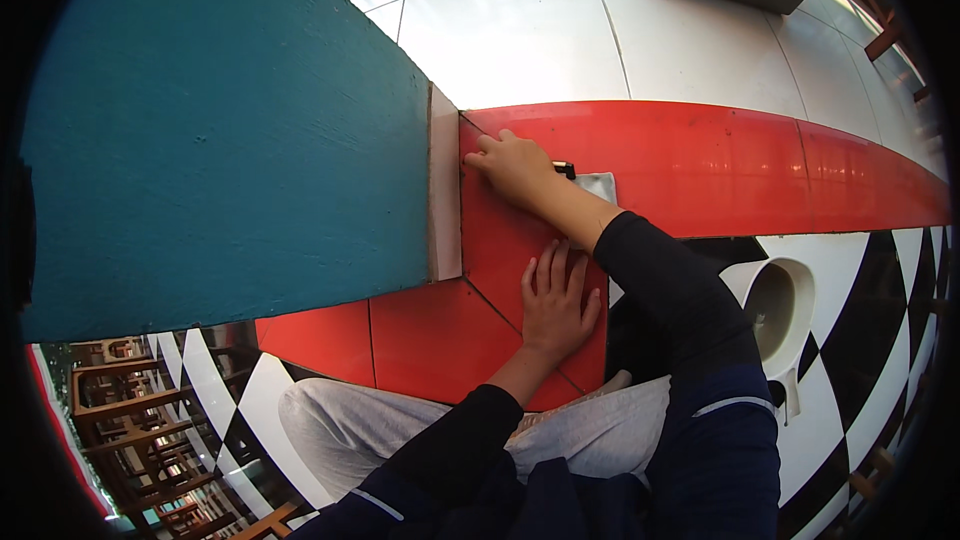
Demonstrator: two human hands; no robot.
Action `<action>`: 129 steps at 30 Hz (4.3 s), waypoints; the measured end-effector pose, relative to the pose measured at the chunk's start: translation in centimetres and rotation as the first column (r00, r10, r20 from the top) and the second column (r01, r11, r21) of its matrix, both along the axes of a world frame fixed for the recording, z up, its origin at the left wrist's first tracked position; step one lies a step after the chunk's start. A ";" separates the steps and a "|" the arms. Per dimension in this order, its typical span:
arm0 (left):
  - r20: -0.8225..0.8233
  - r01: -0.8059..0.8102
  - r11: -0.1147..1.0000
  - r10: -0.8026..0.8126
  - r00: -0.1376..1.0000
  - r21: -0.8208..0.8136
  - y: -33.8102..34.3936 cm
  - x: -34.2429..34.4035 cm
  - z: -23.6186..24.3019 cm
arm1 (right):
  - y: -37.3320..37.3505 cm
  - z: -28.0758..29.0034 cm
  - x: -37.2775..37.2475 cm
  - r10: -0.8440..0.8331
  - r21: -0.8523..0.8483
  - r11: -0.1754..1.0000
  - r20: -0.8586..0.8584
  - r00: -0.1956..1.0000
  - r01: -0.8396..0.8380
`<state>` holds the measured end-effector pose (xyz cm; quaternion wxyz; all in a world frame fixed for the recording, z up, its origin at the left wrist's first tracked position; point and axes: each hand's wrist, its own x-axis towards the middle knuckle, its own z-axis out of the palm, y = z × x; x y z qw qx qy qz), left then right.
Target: The person uses a utility knife to scrape excess grout or sealant from the joint between a red floor tile and a blue pillar, then wipes the area with a white cloth and rinses the cloth in a bucket of water.
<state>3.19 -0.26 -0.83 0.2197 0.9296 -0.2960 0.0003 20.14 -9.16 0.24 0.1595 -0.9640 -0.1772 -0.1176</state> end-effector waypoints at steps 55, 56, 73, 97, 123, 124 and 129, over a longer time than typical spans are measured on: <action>0.013 0.053 0.918 -0.051 0.999 -0.394 1.0 0.2 -0.5 | -6.5 5.7 -10.9 -0.549 -0.291 0.826 -0.607 0.575 0.482; 0.011 0.070 0.908 -0.071 0.997 -0.413 1.0 0.2 -0.6 | -6.2 5.2 -11.1 -0.571 -0.316 0.815 -0.575 0.585 0.485; -0.428 -0.189 0.712 -0.172 0.887 -0.676 7.9 -6.5 1.2 | -15.0 20.6 -22.8 -0.327 0.275 0.607 -0.768 0.550 0.745; -0.329 -0.079 0.814 -0.142 0.934 -0.575 7.9 -6.5 1.6 | -22.1 14.3 -32.2 -0.169 0.438 0.392 -0.830 0.532 0.809; -0.303 -0.017 0.853 -0.167 0.938 -0.522 6.7 -6.4 0.9 | -17.9 15.7 -28.5 -0.607 -0.042 0.766 -0.375 0.701 0.641; -0.304 -0.031 0.859 -0.147 0.941 -0.511 7.1 -6.4 0.9 | -16.6 17.3 -26.6 -0.527 0.030 0.802 -0.435 0.730 0.596; -0.302 -0.041 0.869 -0.126 0.945 -0.493 7.7 -6.3 0.9 | -9.6 20.2 -17.1 -0.141 0.350 0.882 -0.442 0.886 0.315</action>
